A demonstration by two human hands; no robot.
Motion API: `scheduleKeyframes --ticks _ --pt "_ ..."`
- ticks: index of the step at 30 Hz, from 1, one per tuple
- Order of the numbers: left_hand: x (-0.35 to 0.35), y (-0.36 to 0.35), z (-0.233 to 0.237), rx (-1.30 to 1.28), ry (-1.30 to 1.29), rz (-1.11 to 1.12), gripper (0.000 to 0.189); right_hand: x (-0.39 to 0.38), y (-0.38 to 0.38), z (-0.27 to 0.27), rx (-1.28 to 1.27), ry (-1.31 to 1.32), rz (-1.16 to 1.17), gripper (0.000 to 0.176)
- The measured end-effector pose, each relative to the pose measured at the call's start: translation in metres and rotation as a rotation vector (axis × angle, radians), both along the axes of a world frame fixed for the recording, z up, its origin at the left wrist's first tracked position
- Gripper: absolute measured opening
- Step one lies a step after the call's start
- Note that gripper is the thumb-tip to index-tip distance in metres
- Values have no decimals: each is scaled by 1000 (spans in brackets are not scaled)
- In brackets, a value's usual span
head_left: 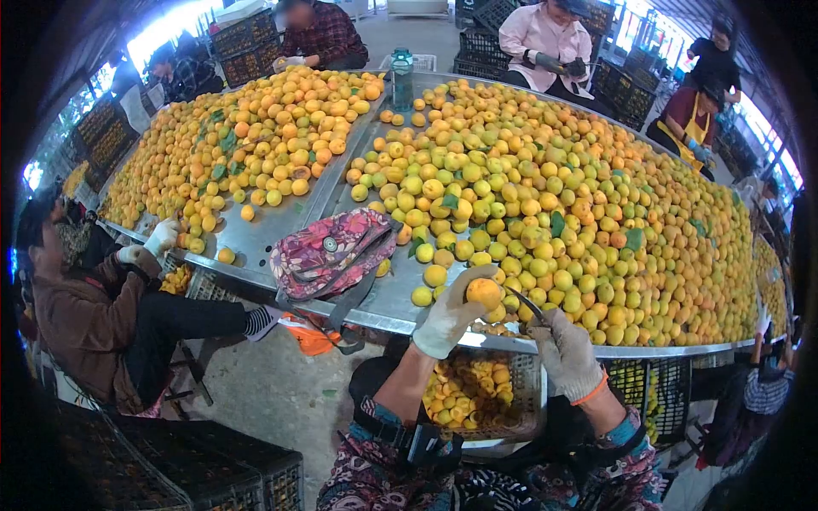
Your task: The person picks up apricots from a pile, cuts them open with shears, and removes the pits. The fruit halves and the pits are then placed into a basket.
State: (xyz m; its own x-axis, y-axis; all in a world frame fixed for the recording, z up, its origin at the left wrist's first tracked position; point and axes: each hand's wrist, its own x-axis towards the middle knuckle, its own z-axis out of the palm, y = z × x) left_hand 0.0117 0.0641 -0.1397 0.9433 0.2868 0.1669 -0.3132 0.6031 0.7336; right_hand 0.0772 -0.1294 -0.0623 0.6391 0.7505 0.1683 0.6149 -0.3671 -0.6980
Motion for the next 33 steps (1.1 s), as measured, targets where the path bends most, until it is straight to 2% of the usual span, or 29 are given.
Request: scheduleKeyframes --ticks 4,10,15,19,22,25,28,33 --pt "2 4 -11 -20 53 -4 65 -9 7 -9 -5 -100 26 22" --pt "1 7 -8 186 85 61 49 -13 13 -14 -59 -166 34 24" --pt "4 6 -17 238 54 93 45 -11 16 -11 -91 -189 53 24" --pt "2 4 -20 238 46 128 41 -16 21 -16 -150 -105 3 22" --pt "-2 1 -15 128 92 99 40 -16 26 -14 -165 0 2 21" --pt "4 6 -23 270 69 145 40 -12 24 -11 -174 57 26 21" --pt "5 8 -21 313 98 85 38 -8 19 -1 -220 87 37 21" --pt "4 1 -24 192 119 74 34 -12 21 0 -290 110 -40 21"
